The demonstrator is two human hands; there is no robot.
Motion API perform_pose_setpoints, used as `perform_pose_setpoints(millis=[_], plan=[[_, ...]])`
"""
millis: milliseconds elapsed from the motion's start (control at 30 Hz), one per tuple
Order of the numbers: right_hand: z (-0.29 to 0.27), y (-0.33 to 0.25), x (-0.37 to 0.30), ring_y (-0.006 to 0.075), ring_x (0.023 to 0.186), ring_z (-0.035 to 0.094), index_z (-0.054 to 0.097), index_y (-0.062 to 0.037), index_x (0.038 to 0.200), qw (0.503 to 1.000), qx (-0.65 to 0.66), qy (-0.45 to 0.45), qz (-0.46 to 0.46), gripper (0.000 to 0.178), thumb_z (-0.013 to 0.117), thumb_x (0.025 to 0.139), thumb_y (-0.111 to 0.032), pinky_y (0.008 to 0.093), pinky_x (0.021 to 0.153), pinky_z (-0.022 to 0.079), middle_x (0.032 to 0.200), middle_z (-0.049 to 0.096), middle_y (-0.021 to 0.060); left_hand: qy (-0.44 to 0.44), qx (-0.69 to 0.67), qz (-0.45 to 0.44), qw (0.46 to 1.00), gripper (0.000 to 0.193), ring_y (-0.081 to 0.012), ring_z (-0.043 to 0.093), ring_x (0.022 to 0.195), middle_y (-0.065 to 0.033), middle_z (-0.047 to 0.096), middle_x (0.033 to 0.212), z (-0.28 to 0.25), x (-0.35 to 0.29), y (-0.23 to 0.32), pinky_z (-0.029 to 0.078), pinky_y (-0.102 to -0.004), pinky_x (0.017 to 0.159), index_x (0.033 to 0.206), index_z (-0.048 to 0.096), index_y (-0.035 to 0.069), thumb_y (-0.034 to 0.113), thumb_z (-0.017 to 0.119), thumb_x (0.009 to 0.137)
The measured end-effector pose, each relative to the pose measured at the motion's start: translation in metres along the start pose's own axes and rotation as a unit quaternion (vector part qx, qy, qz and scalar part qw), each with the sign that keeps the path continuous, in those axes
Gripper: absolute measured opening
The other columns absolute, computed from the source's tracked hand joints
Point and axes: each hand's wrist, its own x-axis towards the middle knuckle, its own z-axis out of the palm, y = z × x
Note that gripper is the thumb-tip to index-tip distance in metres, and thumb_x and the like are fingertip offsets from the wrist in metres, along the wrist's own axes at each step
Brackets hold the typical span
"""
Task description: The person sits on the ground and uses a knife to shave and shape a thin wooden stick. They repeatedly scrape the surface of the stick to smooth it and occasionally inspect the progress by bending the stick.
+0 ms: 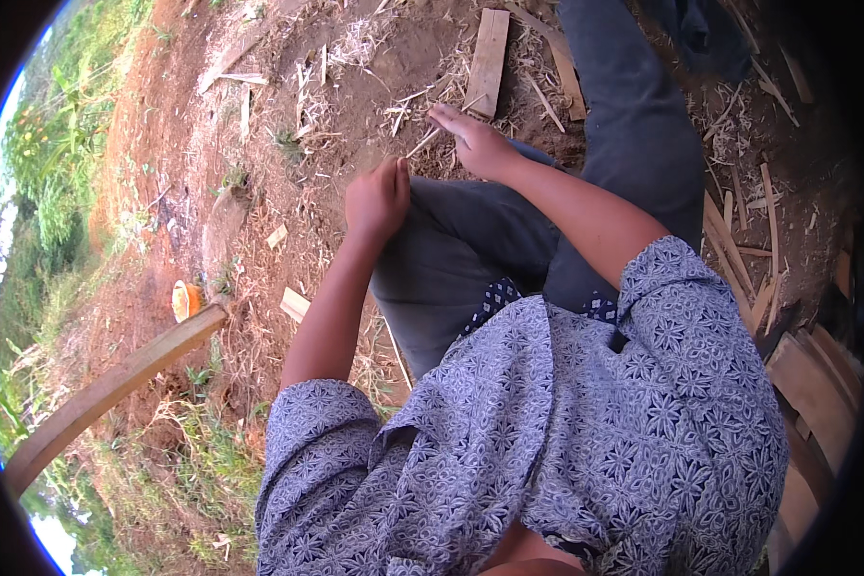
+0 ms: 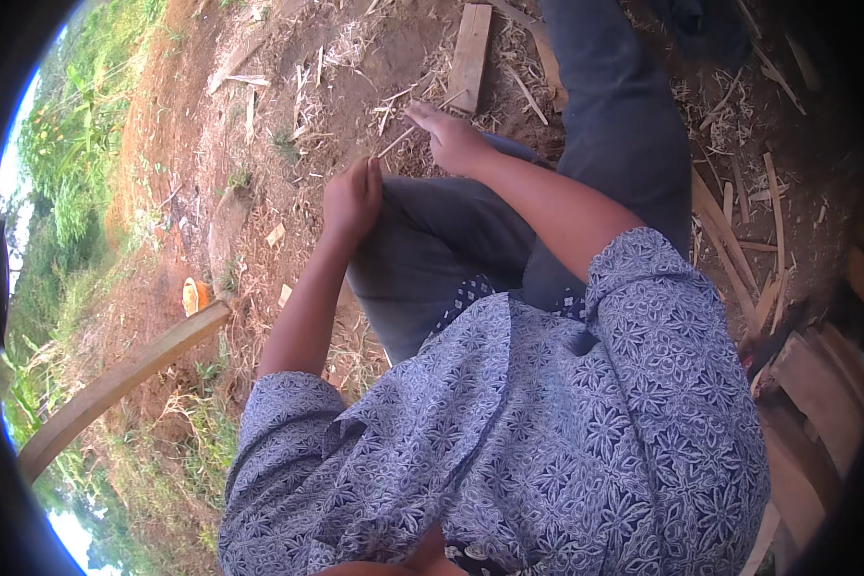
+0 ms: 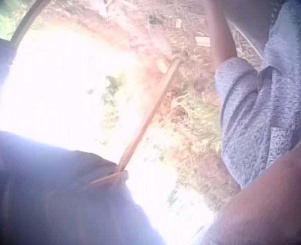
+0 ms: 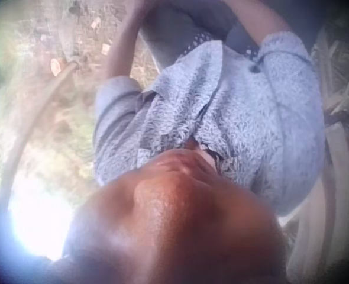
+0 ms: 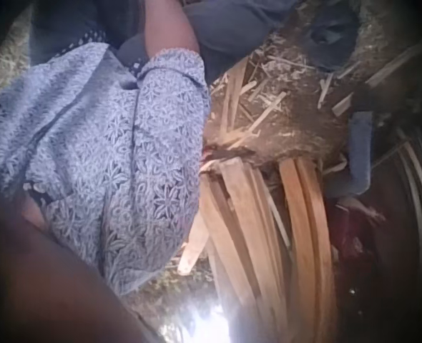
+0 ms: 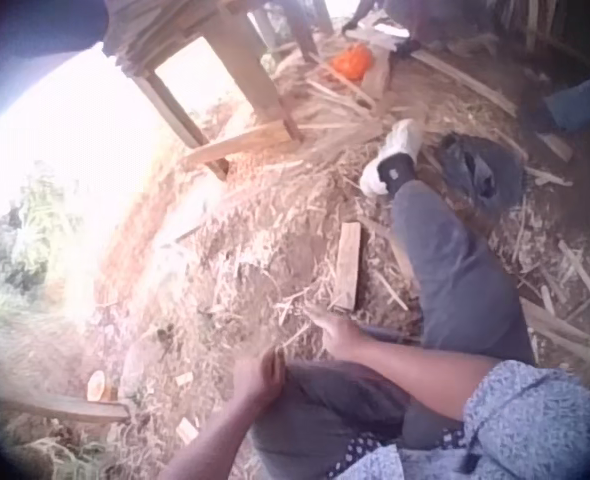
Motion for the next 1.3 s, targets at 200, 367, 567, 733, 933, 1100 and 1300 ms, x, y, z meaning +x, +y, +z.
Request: perform_pose_setpoints(millis=[200,367,567,733,933,1100,1300], plan=[[0.030,-0.067,-0.023,0.0304,0.146,0.042,0.052,-0.0054,0.148,0.995,0.043,-0.005,-0.087,0.059,0.038,0.092,0.005,0.0392,0.122,0.034,0.155,0.047,0.0181,0.008,-0.028,0.011,1.000,0.031,-0.0437,0.066,0.076,-0.0207,0.068,0.080,-0.004,-0.005,-0.004,0.053,-0.0542,0.070,0.088,0.064,0.006,0.029,0.051,0.104],[-0.002,-0.021,0.006,0.0301,0.147,0.041,0.050,-0.0043,0.149,0.995,-0.086,0.004,0.059,0.061,0.038,0.090,0.006,0.0381,0.123,0.033,0.155,0.047,0.0175,-0.014,-0.040,0.015,0.999,0.031,-0.0437,0.067,0.076,-0.0206,0.068,0.080,-0.005,-0.003,-0.005,0.053,-0.0552,0.070,0.088,0.063,0.007,0.031,0.052,0.103],[-0.005,-0.022,-0.009,0.0286,0.146,0.043,0.048,-0.0022,0.149,0.992,-0.119,-0.042,-0.019,0.054,0.039,0.096,0.004,0.0360,0.122,0.033,0.156,0.047,0.0166,-0.026,-0.055,0.007,0.998,0.029,-0.0439,0.067,0.075,-0.0211,0.068,0.078,-0.003,-0.005,-0.007,0.052,-0.0563,0.071,0.089,0.062,0.008,0.032,0.052,0.102],[0.019,-0.047,-0.013,0.0286,0.146,0.044,0.049,-0.0015,0.148,0.993,-0.106,-0.036,-0.032,0.055,0.041,0.094,0.007,0.0363,0.121,0.034,0.154,0.049,0.0195,-0.020,-0.072,0.006,0.997,0.030,-0.0436,0.067,0.076,-0.0214,0.069,0.080,-0.002,-0.004,-0.013,0.053,-0.0569,0.073,0.088,0.064,0.008,0.032,0.052,0.102],[0.007,-0.022,0.004,0.0305,0.144,0.045,0.052,-0.0033,0.146,0.992,-0.128,-0.003,0.000,0.054,0.042,0.094,0.005,0.0377,0.120,0.036,0.151,0.051,0.0204,-0.029,-0.070,0.010,0.997,0.031,-0.0434,0.068,0.075,-0.0208,0.070,0.080,0.001,0.004,-0.012,0.053,-0.0560,0.071,0.089,0.065,0.008,0.033,0.052,0.102],[-0.001,0.003,0.004,0.0332,0.143,0.047,0.056,-0.0028,0.143,0.987,-0.144,0.046,0.045,0.054,0.044,0.091,0.005,0.0398,0.120,0.036,0.149,0.052,0.0217,-0.027,-0.075,0.011,0.997,0.031,-0.0431,0.068,0.076,-0.0200,0.070,0.079,0.004,0.005,-0.013,0.054,-0.0553,0.071,0.088,0.064,0.008,0.033,0.052,0.102],[0.016,-0.038,-0.004,0.0311,0.144,0.046,0.050,-0.0045,0.149,0.995,-0.095,-0.008,-0.010,0.055,0.040,0.096,0.008,0.0378,0.119,0.037,0.150,0.053,0.0198,-0.020,-0.078,0.013,0.997,0.032,-0.0427,0.068,0.077,-0.0201,0.070,0.081,0.008,-0.002,-0.018,0.054,-0.0554,0.071,0.088,0.064,0.007,0.033,0.052,0.102]])
